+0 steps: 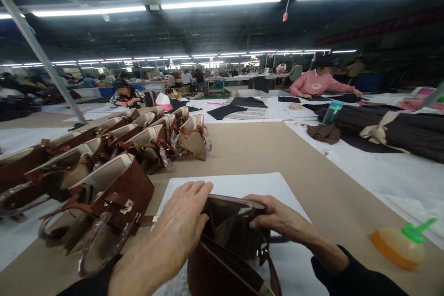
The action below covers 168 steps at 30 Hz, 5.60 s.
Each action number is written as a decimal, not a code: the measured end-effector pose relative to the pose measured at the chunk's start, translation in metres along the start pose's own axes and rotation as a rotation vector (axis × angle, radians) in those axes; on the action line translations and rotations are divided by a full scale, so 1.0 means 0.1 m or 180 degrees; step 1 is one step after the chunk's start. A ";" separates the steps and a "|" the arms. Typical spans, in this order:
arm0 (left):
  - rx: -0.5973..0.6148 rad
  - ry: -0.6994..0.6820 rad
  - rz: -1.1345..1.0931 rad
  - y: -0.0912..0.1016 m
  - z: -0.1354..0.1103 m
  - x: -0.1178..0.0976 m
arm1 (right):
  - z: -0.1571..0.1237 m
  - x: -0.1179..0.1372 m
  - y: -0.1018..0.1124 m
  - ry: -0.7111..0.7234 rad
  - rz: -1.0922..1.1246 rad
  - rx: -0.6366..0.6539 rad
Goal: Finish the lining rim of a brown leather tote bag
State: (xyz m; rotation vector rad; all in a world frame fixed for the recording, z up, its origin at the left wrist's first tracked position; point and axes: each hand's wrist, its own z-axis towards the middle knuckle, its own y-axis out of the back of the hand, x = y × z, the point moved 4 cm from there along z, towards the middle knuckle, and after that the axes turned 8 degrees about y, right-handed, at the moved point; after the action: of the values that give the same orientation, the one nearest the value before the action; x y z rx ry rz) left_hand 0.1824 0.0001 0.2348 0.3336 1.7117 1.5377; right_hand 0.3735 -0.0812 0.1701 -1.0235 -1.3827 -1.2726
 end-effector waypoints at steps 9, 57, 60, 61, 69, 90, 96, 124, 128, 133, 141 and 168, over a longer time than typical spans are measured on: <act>0.0399 0.0277 -0.0213 -0.42 -0.02 -0.43 | -0.05 -0.03 -0.07 0.0144 -0.0038 -0.0143; 0.1250 -0.0309 0.0065 -0.51 0.22 -0.44 | -0.20 0.19 -0.26 0.0311 -0.2221 -0.0787; 0.1057 0.0204 0.0637 -0.52 0.21 -0.39 | -0.15 0.17 -0.27 0.0231 -0.2213 -0.0703; 0.1008 0.0265 0.0743 -0.50 0.17 -0.37 | -0.14 0.15 -0.27 0.0200 -0.2155 -0.0671; 0.0475 -0.0057 0.0053 -0.18 -0.23 0.03 | -0.07 0.01 -0.19 0.0010 -0.0763 -0.0393; 0.0337 0.0118 0.0884 -0.22 0.10 -0.08 | -0.04 -0.02 -0.14 0.0062 -0.1284 -0.0591; 0.0074 0.0283 0.0702 -0.26 0.17 0.11 | -0.05 0.02 -0.13 0.0064 -0.1243 -0.0559; 0.0190 0.0400 0.1231 -0.27 0.27 0.12 | -0.06 0.24 -0.20 0.0813 -0.3239 -0.1140; 0.0062 0.0473 0.1349 -0.24 0.27 0.12 | -0.01 0.29 -0.38 0.1118 -0.3967 -0.1191; 0.0074 0.0468 0.1302 -0.26 0.24 0.06 | 0.11 0.31 -0.51 0.0718 -0.4734 -0.0915; 0.0179 0.0525 0.1260 -0.26 0.25 0.03 | 0.21 0.27 -0.41 0.0800 -0.4274 -0.0961; 0.0084 0.0313 0.1279 -0.33 0.32 0.19 | 0.55 0.23 -0.58 0.0890 -0.4338 -0.0659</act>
State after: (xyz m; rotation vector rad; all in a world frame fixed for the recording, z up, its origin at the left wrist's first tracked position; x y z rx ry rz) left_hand 0.2018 0.0284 0.1990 0.6571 1.8193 1.8428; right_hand 0.3064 -0.0336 0.1816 0.1697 -1.7543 -2.4241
